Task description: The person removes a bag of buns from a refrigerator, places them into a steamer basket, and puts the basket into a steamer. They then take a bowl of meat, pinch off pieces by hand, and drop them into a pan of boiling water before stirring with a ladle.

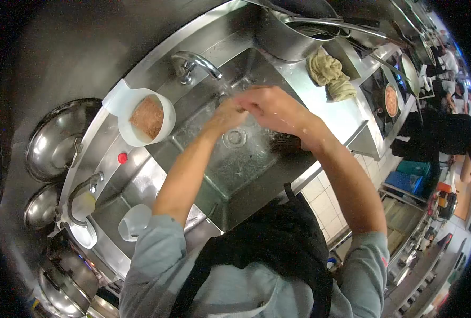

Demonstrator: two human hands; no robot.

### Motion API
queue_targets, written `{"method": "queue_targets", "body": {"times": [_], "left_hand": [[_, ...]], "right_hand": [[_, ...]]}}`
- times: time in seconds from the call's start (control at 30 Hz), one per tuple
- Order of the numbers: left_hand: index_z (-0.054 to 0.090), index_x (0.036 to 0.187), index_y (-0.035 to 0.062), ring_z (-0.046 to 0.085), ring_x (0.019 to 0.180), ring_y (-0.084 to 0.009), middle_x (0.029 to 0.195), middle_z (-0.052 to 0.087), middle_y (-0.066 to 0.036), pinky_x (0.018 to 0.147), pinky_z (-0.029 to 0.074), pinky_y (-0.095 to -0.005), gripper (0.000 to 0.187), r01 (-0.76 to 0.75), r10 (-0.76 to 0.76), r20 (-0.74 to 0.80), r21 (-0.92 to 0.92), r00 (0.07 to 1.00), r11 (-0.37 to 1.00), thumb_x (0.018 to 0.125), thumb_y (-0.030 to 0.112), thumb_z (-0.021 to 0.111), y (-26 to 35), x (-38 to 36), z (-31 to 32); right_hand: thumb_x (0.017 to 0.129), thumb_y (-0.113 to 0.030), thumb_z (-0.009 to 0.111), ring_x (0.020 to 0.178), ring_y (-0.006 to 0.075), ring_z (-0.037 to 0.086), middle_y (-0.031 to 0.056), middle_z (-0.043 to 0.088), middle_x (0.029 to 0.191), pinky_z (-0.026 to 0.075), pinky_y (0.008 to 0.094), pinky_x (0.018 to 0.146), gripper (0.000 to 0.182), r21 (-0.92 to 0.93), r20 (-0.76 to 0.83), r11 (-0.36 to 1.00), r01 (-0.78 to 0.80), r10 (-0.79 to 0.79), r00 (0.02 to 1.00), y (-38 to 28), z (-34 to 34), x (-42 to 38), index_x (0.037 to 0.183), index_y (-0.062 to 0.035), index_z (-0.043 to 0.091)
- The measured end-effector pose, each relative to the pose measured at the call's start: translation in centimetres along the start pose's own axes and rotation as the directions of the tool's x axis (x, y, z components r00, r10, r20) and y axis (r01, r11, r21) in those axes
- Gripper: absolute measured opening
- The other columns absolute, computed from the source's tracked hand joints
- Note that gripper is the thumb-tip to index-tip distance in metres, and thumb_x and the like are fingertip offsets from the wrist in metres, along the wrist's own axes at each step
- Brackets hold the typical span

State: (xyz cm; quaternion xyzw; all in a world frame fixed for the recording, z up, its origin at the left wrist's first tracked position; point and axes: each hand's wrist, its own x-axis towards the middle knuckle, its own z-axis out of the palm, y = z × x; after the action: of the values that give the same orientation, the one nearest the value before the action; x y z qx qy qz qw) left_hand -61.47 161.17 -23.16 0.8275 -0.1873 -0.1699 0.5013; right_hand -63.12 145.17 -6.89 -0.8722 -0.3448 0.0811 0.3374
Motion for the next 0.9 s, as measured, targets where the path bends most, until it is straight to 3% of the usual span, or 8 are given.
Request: {"method": "queue_targets", "body": {"times": [0.1,0.17,0.3,0.37,0.5,0.67,0.77,0.9], "left_hand": [[0.065,0.118,0.0101,0.062,0.111,-0.0376,0.116,0.066,-0.02,0.091,0.049,-0.0445,0.036,0.174,-0.174,-0.032,0.016,0.984,0.985,0.086,0.028,0.061,-1.0,-1.1,0.0],[0.064,0.121,0.0117,0.059,0.115,-0.0372,0.121,0.065,-0.019,0.095,0.048,-0.0426,0.039,-0.09,0.099,-0.232,0.048,0.968,0.995,0.085,0.028,0.061,-3.3,-1.0,0.5],[0.061,0.125,0.0128,0.059,0.116,-0.038,0.125,0.063,-0.018,0.095,0.048,-0.0422,0.043,0.075,-0.084,-0.351,-0.038,0.933,0.996,0.086,0.029,0.061,-0.8,-2.7,-1.4],[0.06,0.126,0.0123,0.06,0.113,-0.0385,0.12,0.065,-0.018,0.093,0.049,-0.0436,0.041,0.117,-0.045,-0.239,0.294,0.97,0.949,0.088,0.03,0.059,-3.2,-1.7,-0.8],[0.062,0.121,0.0118,0.061,0.109,-0.0392,0.114,0.067,-0.017,0.09,0.051,-0.0446,0.037,0.218,-0.142,-0.257,0.295,0.956,0.93,0.091,0.034,0.059,2.5,-2.9,-1.1],[0.063,0.102,0.0091,0.064,0.092,-0.038,0.096,0.068,-0.018,0.078,0.049,-0.0464,0.031,-0.176,0.086,0.253,0.36,0.964,0.916,0.091,0.038,0.064,5.0,-3.5,-3.2],[0.063,0.098,0.0074,0.062,0.088,-0.0373,0.089,0.065,-0.018,0.076,0.048,-0.0463,0.029,-0.05,-0.079,0.232,0.504,0.97,0.862,0.09,0.035,0.066,2.4,-3.7,-4.3],[0.063,0.096,0.0074,0.062,0.091,-0.0364,0.087,0.065,-0.017,0.097,0.042,-0.0508,0.02,-0.296,0.15,0.307,0.514,0.94,0.805,0.089,0.026,0.067,4.9,-2.9,-1.3]], "right_hand": [[0.089,-0.007,0.059,0.094,0.0382,0.066,0.018,0.068,0.101,0.053,0.0428,0.083,0.017,-0.054,0.205,0.994,-0.09,0.099,0.974,-0.7,0.5,1.6,0.103,-0.0024,0.068],[0.09,-0.01,0.057,0.097,0.0387,0.066,0.0187,0.069,0.101,0.053,0.0446,0.083,0.016,-0.148,0.304,0.98,-0.133,0.173,0.937,-1.0,1.2,3.5,0.1,-0.0024,0.068],[0.084,-0.01,0.059,0.097,0.0388,0.067,0.0196,0.07,0.101,0.055,0.0473,0.083,0.021,-0.424,0.493,0.901,0.092,0.145,0.858,-2.2,1.5,7.4,0.101,-0.0053,0.07],[0.079,-0.008,0.062,0.096,0.039,0.069,0.02,0.071,0.099,0.056,0.0485,0.08,0.025,-0.486,0.528,0.869,0.092,0.208,0.823,-3.4,1.0,7.7,0.101,-0.0062,0.072],[0.081,-0.01,0.064,0.097,0.037,0.068,0.0184,0.071,0.099,0.056,0.0471,0.079,0.026,-0.54,0.544,0.837,0.095,0.261,0.797,-2.5,0.5,5.0,0.107,-0.0078,0.07],[0.085,-0.016,0.064,0.093,0.0361,0.07,0.0174,0.071,0.095,0.056,0.0474,0.079,0.022,-0.577,0.457,0.811,-0.099,0.421,0.784,-2.3,-4.5,-2.8,0.105,-0.0077,0.069],[0.087,-0.022,0.061,0.089,0.0369,0.069,0.0177,0.07,0.093,0.055,0.0491,0.08,0.023,-0.562,0.341,0.799,-0.213,0.459,0.821,-1.0,-7.7,-9.8,0.103,-0.0064,0.065],[0.09,-0.019,0.053,0.085,0.0373,0.069,0.0206,0.069,0.091,0.056,0.0478,0.076,0.025,-0.4,0.35,0.807,-0.434,0.573,0.741,1.0,-5.4,-16.1,0.106,-0.0015,0.06]]}}
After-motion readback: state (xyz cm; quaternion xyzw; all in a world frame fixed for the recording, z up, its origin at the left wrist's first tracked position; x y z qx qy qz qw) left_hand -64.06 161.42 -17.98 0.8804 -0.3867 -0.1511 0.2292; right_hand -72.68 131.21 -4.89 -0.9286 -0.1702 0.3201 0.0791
